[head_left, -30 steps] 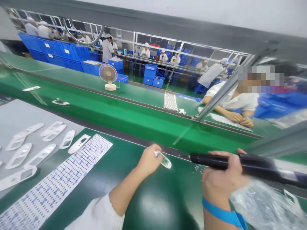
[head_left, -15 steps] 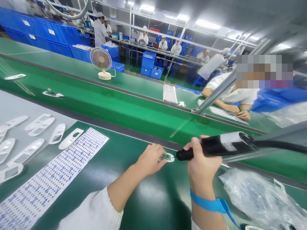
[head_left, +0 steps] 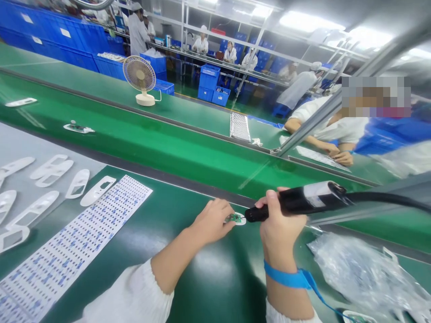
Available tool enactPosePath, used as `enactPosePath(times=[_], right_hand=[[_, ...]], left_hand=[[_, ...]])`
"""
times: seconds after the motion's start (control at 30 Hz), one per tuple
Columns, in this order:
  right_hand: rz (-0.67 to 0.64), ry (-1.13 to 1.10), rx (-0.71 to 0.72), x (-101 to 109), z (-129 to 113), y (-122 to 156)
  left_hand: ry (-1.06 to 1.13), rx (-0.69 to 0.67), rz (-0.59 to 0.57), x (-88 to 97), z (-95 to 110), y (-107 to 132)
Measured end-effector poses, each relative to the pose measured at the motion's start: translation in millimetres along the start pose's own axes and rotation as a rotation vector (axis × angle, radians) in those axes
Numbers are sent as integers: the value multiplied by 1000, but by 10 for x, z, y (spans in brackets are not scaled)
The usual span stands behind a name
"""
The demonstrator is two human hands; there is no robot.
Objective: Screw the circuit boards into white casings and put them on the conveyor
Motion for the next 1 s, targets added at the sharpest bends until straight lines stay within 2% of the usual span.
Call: enactPosePath(times=[0.53,1.0], right_hand=[[-137,-13,-10,-25,22,-3],[-83,-42,-33,-8,20,-14]], left_hand=[[-17,-1,-5,5,36,-9],[-6,-12,18,-31,5,-9]])
Point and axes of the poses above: each hand's wrist, its own y-axis away from the middle knuckle, its own x-axis out of the back of the hand, z = x × y, the point moved 3 cm from there along -y, towards the middle knuckle, and after that the axes turned 6 degrees about -y, right-handed, at the moved point
